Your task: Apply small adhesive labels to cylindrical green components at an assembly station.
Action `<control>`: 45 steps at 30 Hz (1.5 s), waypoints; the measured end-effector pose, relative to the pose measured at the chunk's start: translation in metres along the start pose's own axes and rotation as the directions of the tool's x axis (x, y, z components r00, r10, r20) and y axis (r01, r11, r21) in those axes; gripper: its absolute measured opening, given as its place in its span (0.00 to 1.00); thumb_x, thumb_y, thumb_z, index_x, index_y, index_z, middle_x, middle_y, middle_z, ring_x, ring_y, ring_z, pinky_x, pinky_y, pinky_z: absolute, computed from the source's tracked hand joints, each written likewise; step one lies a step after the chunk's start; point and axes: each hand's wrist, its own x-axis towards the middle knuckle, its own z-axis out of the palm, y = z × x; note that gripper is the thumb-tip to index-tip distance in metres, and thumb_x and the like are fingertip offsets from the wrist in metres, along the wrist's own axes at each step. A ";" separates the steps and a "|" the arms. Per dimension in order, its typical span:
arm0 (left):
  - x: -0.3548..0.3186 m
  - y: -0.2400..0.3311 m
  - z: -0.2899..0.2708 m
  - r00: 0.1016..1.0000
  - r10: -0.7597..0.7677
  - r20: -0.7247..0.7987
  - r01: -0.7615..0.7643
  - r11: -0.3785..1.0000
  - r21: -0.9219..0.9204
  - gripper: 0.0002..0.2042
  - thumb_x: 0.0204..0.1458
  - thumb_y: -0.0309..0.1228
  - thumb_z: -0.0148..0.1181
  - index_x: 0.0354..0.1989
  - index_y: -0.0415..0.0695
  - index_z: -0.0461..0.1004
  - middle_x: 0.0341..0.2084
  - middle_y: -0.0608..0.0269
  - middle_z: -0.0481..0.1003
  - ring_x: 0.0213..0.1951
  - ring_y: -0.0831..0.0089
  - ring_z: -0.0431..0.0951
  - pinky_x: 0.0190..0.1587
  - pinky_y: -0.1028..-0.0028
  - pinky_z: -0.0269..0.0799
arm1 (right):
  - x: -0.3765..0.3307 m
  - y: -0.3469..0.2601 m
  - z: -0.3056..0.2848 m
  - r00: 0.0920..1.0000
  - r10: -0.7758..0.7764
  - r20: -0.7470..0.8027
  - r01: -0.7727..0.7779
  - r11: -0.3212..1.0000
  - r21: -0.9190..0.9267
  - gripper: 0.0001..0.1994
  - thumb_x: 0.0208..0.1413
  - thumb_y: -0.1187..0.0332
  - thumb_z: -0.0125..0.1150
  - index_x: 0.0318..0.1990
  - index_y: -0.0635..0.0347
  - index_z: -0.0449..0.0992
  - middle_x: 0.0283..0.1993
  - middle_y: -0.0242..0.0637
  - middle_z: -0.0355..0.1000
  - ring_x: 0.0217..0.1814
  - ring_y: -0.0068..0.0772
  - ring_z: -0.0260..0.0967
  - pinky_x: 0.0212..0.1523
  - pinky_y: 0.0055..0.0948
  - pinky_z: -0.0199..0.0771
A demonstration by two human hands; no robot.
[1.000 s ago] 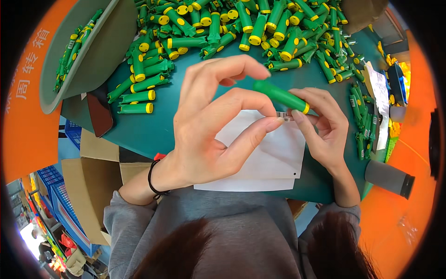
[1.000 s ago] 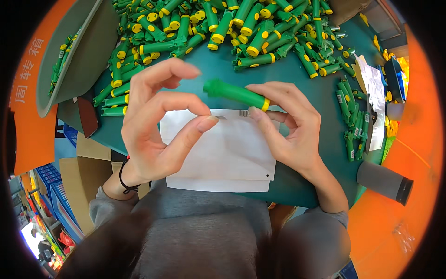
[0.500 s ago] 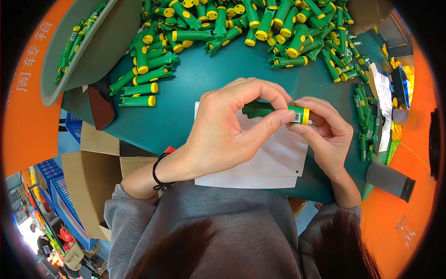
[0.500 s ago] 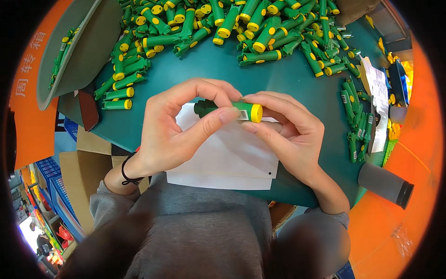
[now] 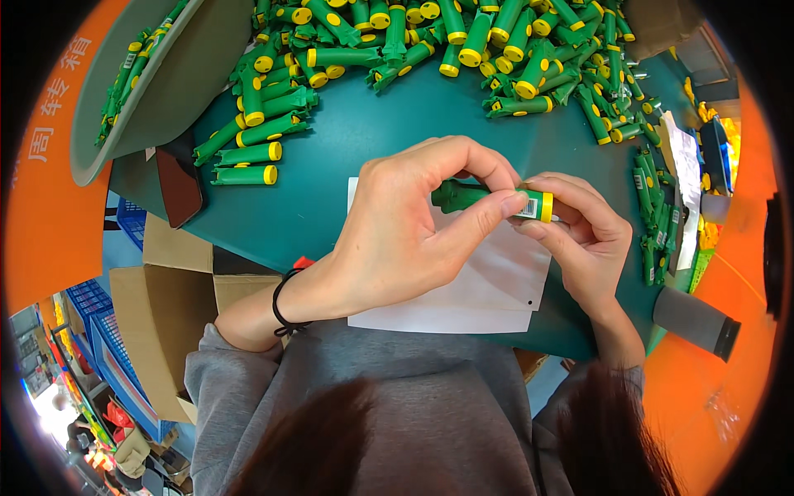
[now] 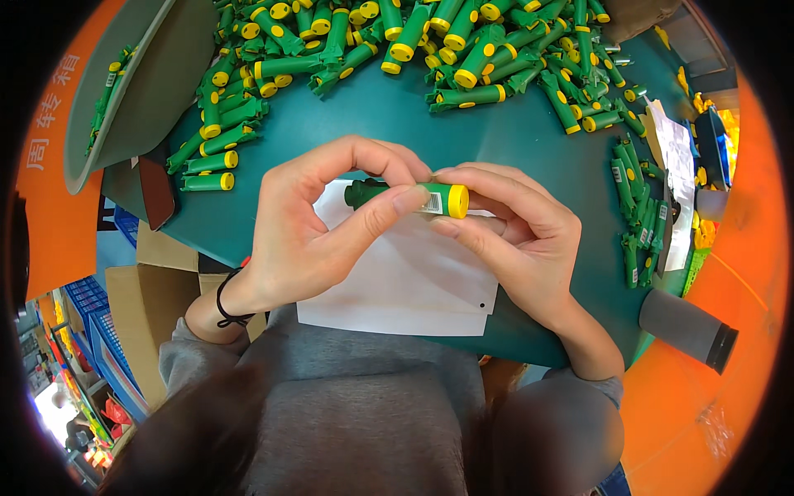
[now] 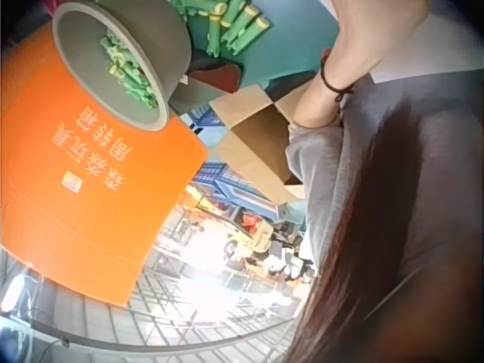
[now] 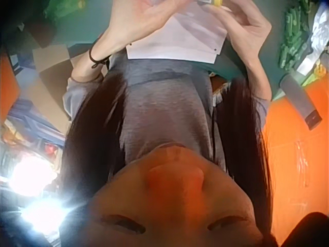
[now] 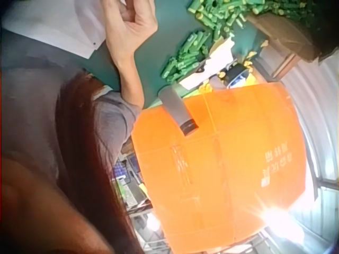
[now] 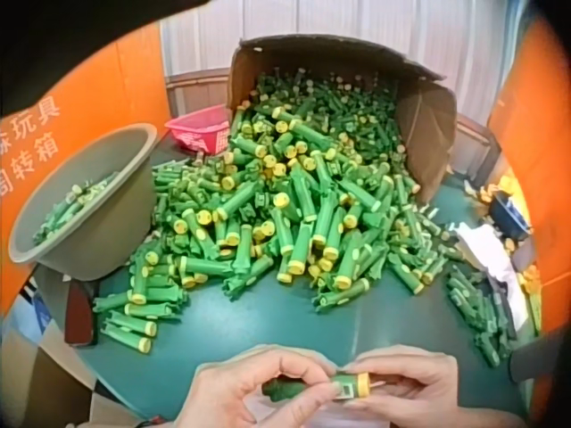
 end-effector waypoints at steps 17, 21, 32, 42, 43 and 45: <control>0.009 -0.005 -0.002 0.982 -0.157 0.101 0.172 0.972 -0.161 0.05 0.60 0.29 0.66 0.38 0.41 0.80 0.30 0.67 0.79 0.34 0.85 0.75 0.33 0.82 0.67 | 0.001 -0.002 -0.005 0.991 -0.114 0.071 0.127 0.969 -0.211 0.21 0.49 0.84 0.71 0.53 0.70 0.79 0.56 0.46 0.72 0.57 0.36 0.73 0.55 0.31 0.77; 0.011 -0.010 -0.005 0.894 -0.346 0.285 0.426 0.854 -0.299 0.19 0.63 0.45 0.62 0.42 0.38 0.82 0.18 0.69 0.73 0.24 0.84 0.71 0.26 0.79 0.64 | 0.002 0.003 -0.007 0.990 -0.103 0.101 0.123 0.967 -0.223 0.22 0.46 0.82 0.73 0.52 0.66 0.82 0.54 0.44 0.73 0.55 0.35 0.72 0.55 0.32 0.74; 0.040 0.043 -0.182 0.507 0.819 -0.270 0.186 0.202 0.961 0.14 0.61 0.35 0.59 0.51 0.42 0.81 0.43 0.57 0.82 0.45 0.67 0.81 0.49 0.69 0.74 | 0.024 -0.001 -0.026 0.984 0.146 0.102 -0.021 0.664 -0.748 0.16 0.48 0.68 0.75 0.45 0.62 0.81 0.43 0.37 0.75 0.49 0.32 0.70 0.48 0.27 0.69; 0.001 -0.058 0.003 0.875 0.440 0.199 -0.445 0.572 0.689 0.10 0.47 0.31 0.70 0.37 0.46 0.81 0.38 0.68 0.77 0.42 0.67 0.75 0.43 0.68 0.71 | 0.020 0.011 -0.021 0.931 0.364 0.028 -0.309 0.827 -0.469 0.08 0.57 0.71 0.67 0.42 0.65 0.84 0.36 0.31 0.75 0.37 0.20 0.68 0.39 0.21 0.65; 0.002 -0.060 0.003 0.837 0.501 0.221 -0.496 0.521 0.695 0.09 0.46 0.30 0.70 0.36 0.46 0.81 0.37 0.69 0.77 0.42 0.68 0.75 0.42 0.68 0.70 | 0.019 0.011 -0.020 0.931 0.364 0.012 -0.317 0.824 -0.469 0.08 0.58 0.71 0.67 0.42 0.65 0.84 0.36 0.31 0.76 0.38 0.19 0.68 0.39 0.20 0.65; 0.004 -0.057 0.004 0.849 0.486 0.208 -0.482 0.552 0.680 0.08 0.45 0.29 0.69 0.35 0.46 0.80 0.37 0.69 0.77 0.42 0.68 0.74 0.42 0.68 0.70 | 0.018 0.014 -0.018 0.933 0.359 0.007 -0.319 0.838 -0.443 0.08 0.58 0.71 0.67 0.42 0.65 0.84 0.36 0.32 0.76 0.38 0.19 0.68 0.39 0.20 0.65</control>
